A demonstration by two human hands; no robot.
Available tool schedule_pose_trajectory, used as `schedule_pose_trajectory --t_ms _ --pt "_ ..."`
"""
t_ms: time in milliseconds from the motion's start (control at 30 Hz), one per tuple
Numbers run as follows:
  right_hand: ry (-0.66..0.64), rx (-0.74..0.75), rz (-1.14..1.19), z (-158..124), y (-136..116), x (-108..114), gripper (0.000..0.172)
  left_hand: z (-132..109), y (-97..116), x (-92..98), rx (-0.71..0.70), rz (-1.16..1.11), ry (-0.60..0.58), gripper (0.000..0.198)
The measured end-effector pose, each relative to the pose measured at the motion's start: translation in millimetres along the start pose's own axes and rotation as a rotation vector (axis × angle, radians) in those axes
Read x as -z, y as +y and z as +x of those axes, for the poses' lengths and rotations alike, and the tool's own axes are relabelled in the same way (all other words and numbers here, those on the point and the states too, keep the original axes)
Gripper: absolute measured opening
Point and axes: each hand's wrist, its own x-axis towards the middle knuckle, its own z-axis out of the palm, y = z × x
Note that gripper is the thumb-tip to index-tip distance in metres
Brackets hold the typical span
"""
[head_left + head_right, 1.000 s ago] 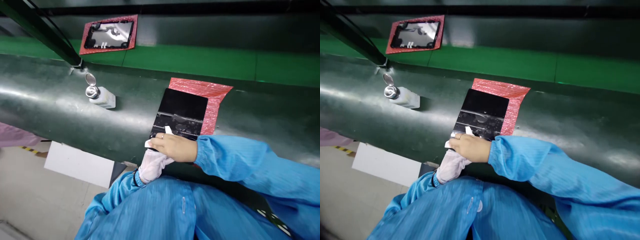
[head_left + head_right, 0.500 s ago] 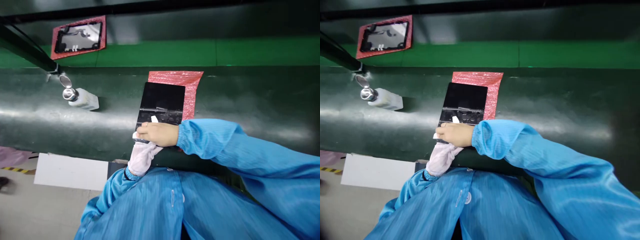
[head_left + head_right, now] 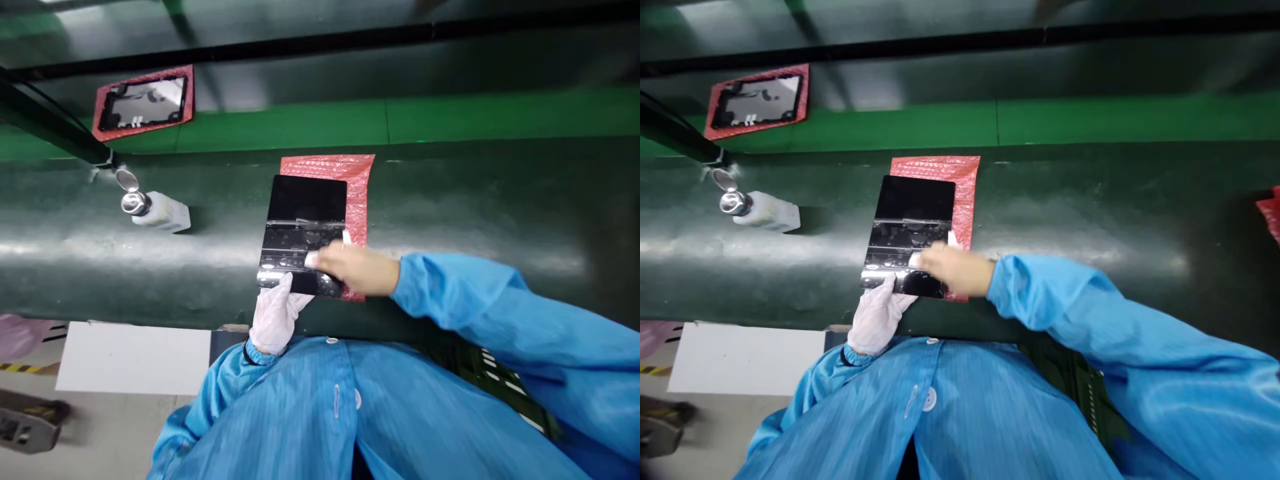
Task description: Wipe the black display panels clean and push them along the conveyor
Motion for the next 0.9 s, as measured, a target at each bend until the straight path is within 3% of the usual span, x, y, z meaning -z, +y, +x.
schedule_pose_trajectory --t_ms 67,133,267,367,467,567,633,667,767,900 --pt "-0.063 0.153 0.032 -9.3 -19.9 -10.2 0.042 -1.4 2.4 4.8 -0.062 0.101 -0.034 0.035" --pt "-0.07 0.176 0.024 -14.4 -18.3 -11.6 0.042 -3.0 5.0 9.8 -0.122 0.226 -0.058 0.033" --pt "0.092 -0.164 -0.126 1.3 43.0 12.5 0.04 -1.8 5.9 13.4 -0.357 0.688 -0.08 0.041" --pt "0.203 -0.435 -0.222 17.2 84.1 37.7 0.032 0.0 6.9 15.6 -0.527 0.845 -0.076 0.039" --pt "0.271 -0.568 -0.217 14.8 85.4 51.3 0.025 -5.7 20.7 24.7 -0.687 0.914 -0.017 0.031" --pt "0.337 -0.565 -0.206 -3.7 63.4 46.9 0.023 -21.5 47.8 27.3 -0.767 1.022 0.218 0.033" --pt "0.361 -0.559 -0.193 -16.3 51.5 38.7 0.026 -32.5 65.7 15.1 -0.779 1.1 0.364 0.039" --pt "0.373 -0.572 -0.187 -21.1 48.5 34.7 0.028 -36.2 72.5 4.3 -0.784 1.155 0.376 0.043" --pt "0.43 -0.649 -0.206 -29.1 50.3 25.0 0.028 -34.8 77.8 -36.7 -0.814 1.36 0.218 0.052" --pt "0.487 -0.673 -0.195 -34.1 59.7 11.3 0.028 -12.3 56.2 -71.9 -0.742 1.611 -0.03 0.058"
